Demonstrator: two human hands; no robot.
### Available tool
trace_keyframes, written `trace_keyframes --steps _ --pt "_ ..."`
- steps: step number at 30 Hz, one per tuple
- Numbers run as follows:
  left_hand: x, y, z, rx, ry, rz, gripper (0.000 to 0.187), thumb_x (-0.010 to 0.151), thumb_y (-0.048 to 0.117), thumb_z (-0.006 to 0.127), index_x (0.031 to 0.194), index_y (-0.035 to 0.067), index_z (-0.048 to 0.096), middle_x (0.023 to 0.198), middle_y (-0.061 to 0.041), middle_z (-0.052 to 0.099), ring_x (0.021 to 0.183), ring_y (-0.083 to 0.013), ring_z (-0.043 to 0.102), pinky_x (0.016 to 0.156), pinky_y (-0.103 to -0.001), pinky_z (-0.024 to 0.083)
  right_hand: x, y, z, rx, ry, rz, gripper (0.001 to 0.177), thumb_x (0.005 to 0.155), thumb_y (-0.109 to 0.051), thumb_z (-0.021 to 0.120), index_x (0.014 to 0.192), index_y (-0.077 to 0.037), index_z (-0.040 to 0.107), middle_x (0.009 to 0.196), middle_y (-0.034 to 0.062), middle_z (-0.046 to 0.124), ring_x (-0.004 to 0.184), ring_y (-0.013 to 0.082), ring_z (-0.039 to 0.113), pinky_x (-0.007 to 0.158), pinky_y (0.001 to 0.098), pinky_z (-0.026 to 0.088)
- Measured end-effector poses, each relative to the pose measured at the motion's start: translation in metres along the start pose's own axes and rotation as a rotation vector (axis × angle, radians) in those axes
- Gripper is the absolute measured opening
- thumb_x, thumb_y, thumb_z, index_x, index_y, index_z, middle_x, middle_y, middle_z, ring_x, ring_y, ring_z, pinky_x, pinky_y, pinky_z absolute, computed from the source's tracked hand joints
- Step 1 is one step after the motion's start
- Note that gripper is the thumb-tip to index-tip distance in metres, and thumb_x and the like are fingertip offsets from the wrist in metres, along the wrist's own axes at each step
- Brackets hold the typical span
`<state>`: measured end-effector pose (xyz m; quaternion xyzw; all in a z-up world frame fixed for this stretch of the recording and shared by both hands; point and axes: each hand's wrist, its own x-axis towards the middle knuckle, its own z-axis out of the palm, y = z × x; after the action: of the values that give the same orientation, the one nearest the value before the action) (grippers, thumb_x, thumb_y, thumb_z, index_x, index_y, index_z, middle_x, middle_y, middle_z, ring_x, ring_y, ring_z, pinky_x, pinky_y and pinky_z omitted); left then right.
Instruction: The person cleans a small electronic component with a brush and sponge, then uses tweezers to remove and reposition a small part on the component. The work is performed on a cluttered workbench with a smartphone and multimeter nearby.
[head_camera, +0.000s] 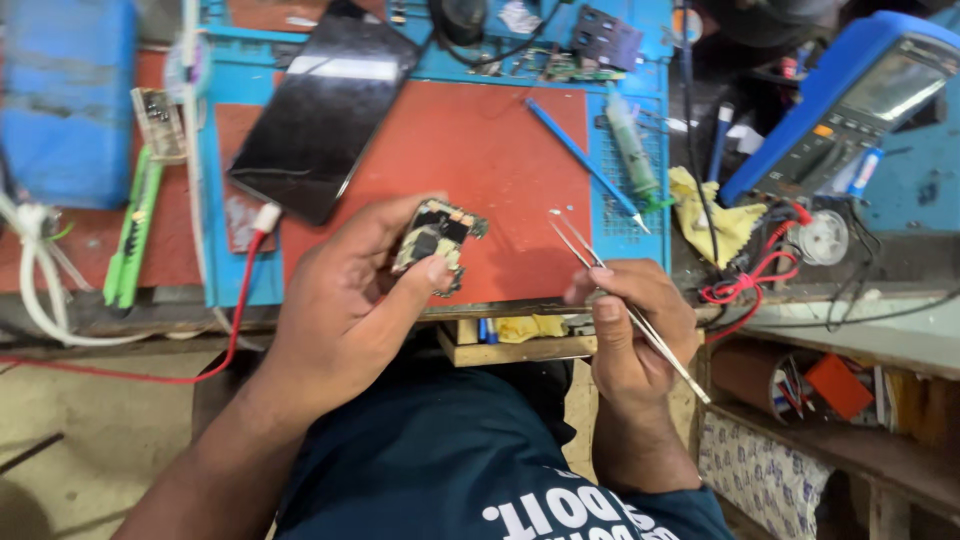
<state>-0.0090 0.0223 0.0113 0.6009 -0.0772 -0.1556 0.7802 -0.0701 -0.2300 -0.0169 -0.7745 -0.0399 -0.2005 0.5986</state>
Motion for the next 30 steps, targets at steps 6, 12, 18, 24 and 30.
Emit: trace_keyframes --steps 6,12,18,24,30 --pt "0.008 -0.003 -0.007 -0.134 -0.137 0.039 0.066 0.102 -0.002 0.061 0.161 0.001 0.032 0.132 -0.01 0.067 0.113 -0.0085 0.063 0.096 -0.024 0.053 -0.003 -0.003 -0.018 0.864 -0.375 0.301 0.046 0.106 -0.013 0.063 0.148 -0.009 0.045 0.148 0.0171 0.038 0.115 0.0342 0.061 0.093 0.0464 0.056" --pt "0.01 -0.001 -0.004 0.046 -0.129 -0.033 0.066 0.097 0.0 0.064 0.157 0.003 0.037 0.14 -0.012 0.066 0.121 -0.0116 0.064 0.091 -0.026 0.056 0.008 0.0 -0.036 0.926 -0.327 0.304 0.026 0.113 -0.011 0.053 0.133 0.005 0.052 0.144 0.0279 0.055 0.104 0.0349 0.068 0.079 0.0396 0.058" --pt "0.014 -0.001 -0.003 0.134 -0.147 -0.022 0.064 0.096 0.001 0.065 0.155 0.003 0.038 0.14 -0.014 0.068 0.124 -0.0157 0.068 0.101 -0.03 0.059 0.018 -0.024 -0.004 -0.233 -0.29 -0.05 0.031 0.105 0.005 0.064 0.133 -0.007 0.064 0.121 0.0111 0.072 0.097 0.0216 0.071 0.077 0.0293 0.057" --pt "0.017 -0.002 -0.004 0.144 -0.176 -0.08 0.066 0.095 0.001 0.065 0.154 0.002 0.039 0.138 -0.015 0.068 0.119 -0.0156 0.07 0.1 -0.03 0.06 0.047 -0.034 0.035 -0.725 -0.318 -0.423 0.043 0.088 0.007 0.073 0.124 -0.016 0.075 0.113 0.0041 0.07 0.1 0.025 0.066 0.086 0.0366 0.055" --pt "0.018 -0.001 -0.004 0.141 -0.179 -0.063 0.066 0.094 -0.001 0.065 0.154 0.0 0.039 0.138 -0.015 0.068 0.122 -0.0164 0.069 0.102 -0.03 0.06 0.048 -0.027 0.038 -0.743 -0.317 -0.475 0.048 0.084 0.009 0.074 0.123 -0.018 0.076 0.114 0.0028 0.069 0.099 0.0242 0.064 0.086 0.0366 0.056"
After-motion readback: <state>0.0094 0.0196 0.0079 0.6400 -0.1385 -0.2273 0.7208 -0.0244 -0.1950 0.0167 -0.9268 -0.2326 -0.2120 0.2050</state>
